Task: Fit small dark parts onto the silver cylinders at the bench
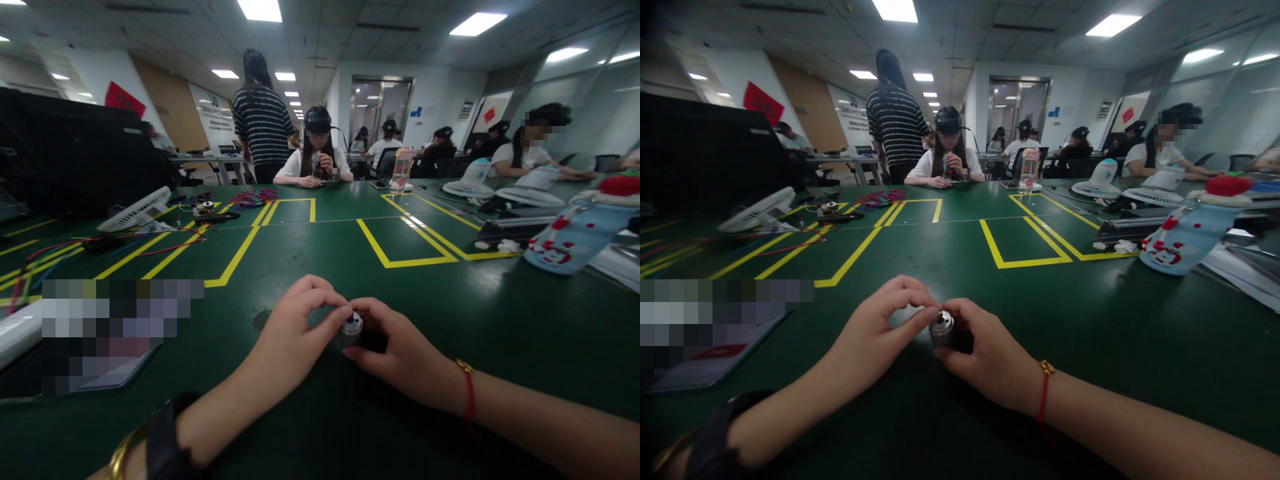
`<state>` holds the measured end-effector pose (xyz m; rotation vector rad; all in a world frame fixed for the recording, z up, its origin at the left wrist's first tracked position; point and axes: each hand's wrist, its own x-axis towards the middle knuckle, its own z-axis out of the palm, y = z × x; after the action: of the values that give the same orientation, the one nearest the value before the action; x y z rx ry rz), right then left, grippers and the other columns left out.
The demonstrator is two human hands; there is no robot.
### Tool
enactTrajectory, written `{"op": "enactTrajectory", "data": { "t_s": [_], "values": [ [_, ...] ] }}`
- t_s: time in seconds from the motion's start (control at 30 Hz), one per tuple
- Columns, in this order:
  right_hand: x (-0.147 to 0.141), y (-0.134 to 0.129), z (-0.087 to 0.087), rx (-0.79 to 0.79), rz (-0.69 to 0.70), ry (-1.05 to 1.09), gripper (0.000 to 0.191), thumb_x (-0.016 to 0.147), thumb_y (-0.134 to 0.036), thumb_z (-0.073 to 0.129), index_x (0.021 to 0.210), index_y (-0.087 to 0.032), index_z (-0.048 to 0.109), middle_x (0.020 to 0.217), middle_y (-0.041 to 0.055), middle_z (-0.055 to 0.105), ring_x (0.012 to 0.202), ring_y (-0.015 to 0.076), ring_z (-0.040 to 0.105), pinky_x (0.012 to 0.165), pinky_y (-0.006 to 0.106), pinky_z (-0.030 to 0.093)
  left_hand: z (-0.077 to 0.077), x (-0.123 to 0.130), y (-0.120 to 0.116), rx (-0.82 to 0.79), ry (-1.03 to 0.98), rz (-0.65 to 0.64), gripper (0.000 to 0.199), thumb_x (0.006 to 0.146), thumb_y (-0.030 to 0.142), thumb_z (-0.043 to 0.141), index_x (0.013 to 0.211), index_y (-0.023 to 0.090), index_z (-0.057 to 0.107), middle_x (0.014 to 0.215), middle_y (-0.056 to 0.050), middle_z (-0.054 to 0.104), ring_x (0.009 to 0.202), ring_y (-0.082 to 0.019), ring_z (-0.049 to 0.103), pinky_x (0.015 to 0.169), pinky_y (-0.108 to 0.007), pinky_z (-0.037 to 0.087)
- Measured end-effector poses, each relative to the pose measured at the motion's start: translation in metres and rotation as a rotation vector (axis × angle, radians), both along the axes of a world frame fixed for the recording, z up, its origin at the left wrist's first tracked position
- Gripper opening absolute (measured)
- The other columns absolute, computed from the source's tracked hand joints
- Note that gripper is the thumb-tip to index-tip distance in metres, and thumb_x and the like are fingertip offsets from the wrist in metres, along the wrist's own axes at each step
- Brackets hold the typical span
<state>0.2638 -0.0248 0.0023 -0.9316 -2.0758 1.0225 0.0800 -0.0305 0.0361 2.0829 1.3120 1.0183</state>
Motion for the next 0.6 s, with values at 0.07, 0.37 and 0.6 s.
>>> {"op": "enactTrajectory", "data": {
  "t_s": [0.07, 0.37, 0.6],
  "values": [
    [0.001, -0.001, 0.002, 0.022, -0.019, -0.023, 0.039, 0.073, -0.019, 0.061, 0.11, -0.021, 0.049, 0.103, 0.0025, 0.059, 0.088, 0.0126, 0.057, 0.079, 0.028, 0.047, -0.001, -0.003, 0.001, 0.018, -0.023, 0.049, 0.018, 0.084, 0.036, 0.052, 0.084, 0.025, 0.067, 0.094, -0.003, 0.059, 0.09, -0.019, 0.054, 0.081, -0.032, 0.043],
    [0.007, -0.006, 0.004, 0.09, -0.148, -0.093, 0.032, 0.07, -0.017, 0.06, 0.101, -0.021, 0.05, 0.093, 0.0001, 0.059, 0.08, 0.011, 0.055, 0.071, 0.025, 0.045, -0.031, -0.009, 0.003, -0.083, 0.227, -0.045, 0.015, 0.081, 0.036, 0.058, 0.082, 0.029, 0.071, 0.09, -0.002, 0.06, 0.089, -0.02, 0.053, 0.08, -0.035, 0.041],
    [0.032, 0.02, 0.022, 0.141, -0.341, -0.173, 0.035, 0.072, -0.026, 0.059, 0.105, -0.019, 0.051, 0.095, 0.0038, 0.061, 0.08, 0.0135, 0.058, 0.069, 0.026, 0.048, -0.024, -0.024, 0.011, -0.139, 0.123, 0.007, 0.024, 0.084, 0.04, 0.052, 0.098, 0.028, 0.068, 0.095, -0.002, 0.061, 0.089, -0.019, 0.055, 0.079, -0.032, 0.041]
  ]
}}
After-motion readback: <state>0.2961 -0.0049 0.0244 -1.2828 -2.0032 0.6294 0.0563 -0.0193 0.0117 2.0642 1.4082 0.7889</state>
